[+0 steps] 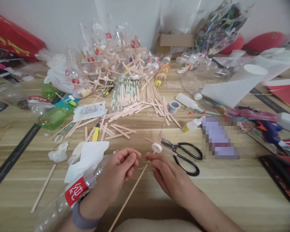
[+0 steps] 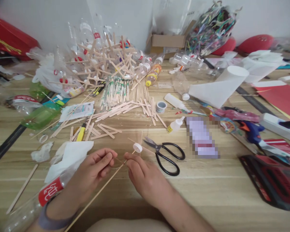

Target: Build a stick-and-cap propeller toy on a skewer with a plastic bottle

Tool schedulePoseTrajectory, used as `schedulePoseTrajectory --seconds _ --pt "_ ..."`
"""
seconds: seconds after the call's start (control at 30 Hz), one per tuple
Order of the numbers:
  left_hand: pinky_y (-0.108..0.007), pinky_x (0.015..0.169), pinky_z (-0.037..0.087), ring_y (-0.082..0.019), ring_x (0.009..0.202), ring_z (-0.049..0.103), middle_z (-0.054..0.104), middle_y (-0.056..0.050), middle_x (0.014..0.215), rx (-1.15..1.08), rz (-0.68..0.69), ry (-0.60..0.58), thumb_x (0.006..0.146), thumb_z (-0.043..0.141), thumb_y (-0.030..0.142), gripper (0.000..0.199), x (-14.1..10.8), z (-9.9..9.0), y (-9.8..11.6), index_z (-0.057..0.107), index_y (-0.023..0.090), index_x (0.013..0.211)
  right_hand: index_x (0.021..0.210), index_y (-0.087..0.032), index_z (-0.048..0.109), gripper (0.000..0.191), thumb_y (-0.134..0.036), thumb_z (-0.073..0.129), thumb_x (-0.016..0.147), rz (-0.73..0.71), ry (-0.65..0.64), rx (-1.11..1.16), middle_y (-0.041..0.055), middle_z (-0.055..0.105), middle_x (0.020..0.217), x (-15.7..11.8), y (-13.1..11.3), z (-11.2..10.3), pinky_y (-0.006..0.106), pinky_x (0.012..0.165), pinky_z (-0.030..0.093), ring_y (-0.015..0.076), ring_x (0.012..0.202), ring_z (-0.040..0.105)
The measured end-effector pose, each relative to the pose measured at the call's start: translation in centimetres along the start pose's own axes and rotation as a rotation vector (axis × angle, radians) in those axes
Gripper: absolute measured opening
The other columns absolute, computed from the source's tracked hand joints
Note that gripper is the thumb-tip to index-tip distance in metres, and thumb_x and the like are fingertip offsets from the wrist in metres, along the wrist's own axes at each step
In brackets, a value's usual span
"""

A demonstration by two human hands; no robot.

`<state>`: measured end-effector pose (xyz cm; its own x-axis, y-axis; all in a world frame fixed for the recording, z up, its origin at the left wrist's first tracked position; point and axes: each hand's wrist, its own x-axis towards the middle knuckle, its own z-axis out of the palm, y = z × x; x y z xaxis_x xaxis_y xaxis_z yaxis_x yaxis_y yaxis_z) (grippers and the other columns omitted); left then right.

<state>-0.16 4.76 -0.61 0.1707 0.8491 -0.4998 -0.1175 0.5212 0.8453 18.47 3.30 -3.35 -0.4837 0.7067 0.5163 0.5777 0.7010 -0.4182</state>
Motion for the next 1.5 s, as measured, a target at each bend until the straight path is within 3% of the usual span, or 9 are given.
schedulePoseTrajectory --seconds 0.13,0.27,0.57,0.7,0.83,1.13,1.3,1.5 --pt "-0.018 0.042 0.019 -0.004 0.045 0.030 0.042 0.008 0.054 0.110 -0.054 -0.080 0.075 0.066 0.044 0.031 -0.7 -0.8 0.8 0.065 0.014 0.081 0.104 -0.017 0.051 0.021 -0.004 0.045 0.088 -0.030 0.003 -0.015 0.0177 0.072 0.109 -0.1 0.1 -0.1 0.035 0.077 0.062 0.0238 0.097 0.072" --pt "-0.020 0.042 0.018 -0.006 0.043 0.026 0.036 0.010 0.048 0.261 -0.021 -0.110 0.081 0.058 0.047 0.031 -1.5 -1.0 1.3 0.064 0.016 0.081 0.103 -0.017 0.052 0.021 -0.004 0.046 0.088 -0.034 0.012 -0.015 0.0180 0.072 0.108 0.0 0.1 -0.1 0.035 0.076 0.062 0.0239 0.096 0.072" --pt "-0.023 0.044 0.020 -0.009 0.038 0.032 0.042 0.009 0.040 0.508 -0.039 -0.236 0.086 0.048 0.060 0.043 -1.0 -1.2 -0.1 0.062 0.019 0.086 0.101 -0.019 0.051 0.020 -0.005 0.044 0.089 -0.018 0.039 0.018 0.0154 0.074 0.106 -0.2 -0.4 -0.4 0.033 0.076 0.062 0.0219 0.096 0.072" --pt "-0.024 0.047 0.020 -0.009 0.044 0.032 0.042 0.007 0.045 0.413 -0.053 -0.303 0.085 0.049 0.059 0.045 -0.2 -0.7 -0.3 0.062 0.018 0.075 0.101 -0.018 0.052 0.017 -0.008 0.044 0.091 -0.024 0.034 0.014 0.0147 0.075 0.105 -0.3 -0.5 -0.3 0.033 0.075 0.062 0.0218 0.092 0.073" --pt "-0.025 0.048 0.017 -0.009 0.047 0.025 0.035 0.008 0.047 0.276 -0.068 -0.307 0.082 0.055 0.056 0.045 0.2 0.2 -0.5 0.048 0.019 0.057 0.102 -0.018 0.053 0.015 -0.009 0.044 0.092 -0.037 0.033 0.024 0.0147 0.075 0.104 -0.1 -0.5 -0.2 0.032 0.077 0.061 0.0211 0.092 0.073" --pt "-0.025 0.048 0.017 -0.009 0.048 0.022 0.033 0.008 0.048 0.107 -0.138 -0.288 0.079 0.061 0.047 0.038 0.7 0.4 -2.1 0.047 0.019 0.058 0.099 -0.019 0.052 0.015 -0.009 0.041 0.094 -0.008 0.020 0.077 0.0144 0.073 0.103 0.0 -0.3 0.3 0.034 0.077 0.061 0.0212 0.095 0.071" --pt "-0.025 0.048 0.017 -0.009 0.048 0.020 0.031 0.009 0.048 0.019 -0.145 -0.330 0.081 0.060 0.044 0.036 0.7 0.4 -2.0 0.047 0.019 0.059 0.090 -0.021 0.050 0.015 -0.009 0.041 0.093 0.056 0.024 0.117 0.0071 0.066 0.082 0.3 -0.5 0.1 0.028 0.062 0.056 0.0174 0.073 0.066" --pt "-0.025 0.048 0.014 -0.009 0.048 0.019 0.032 0.009 0.048 -0.003 -0.135 -0.356 0.084 0.058 0.044 0.034 1.0 0.5 -2.4 0.051 0.019 0.063 0.084 -0.022 0.047 0.016 -0.009 0.041 0.090 0.166 -0.034 0.219 0.0015 0.060 0.074 0.6 -0.9 -0.3 0.027 0.060 0.048 0.0163 0.067 0.059"
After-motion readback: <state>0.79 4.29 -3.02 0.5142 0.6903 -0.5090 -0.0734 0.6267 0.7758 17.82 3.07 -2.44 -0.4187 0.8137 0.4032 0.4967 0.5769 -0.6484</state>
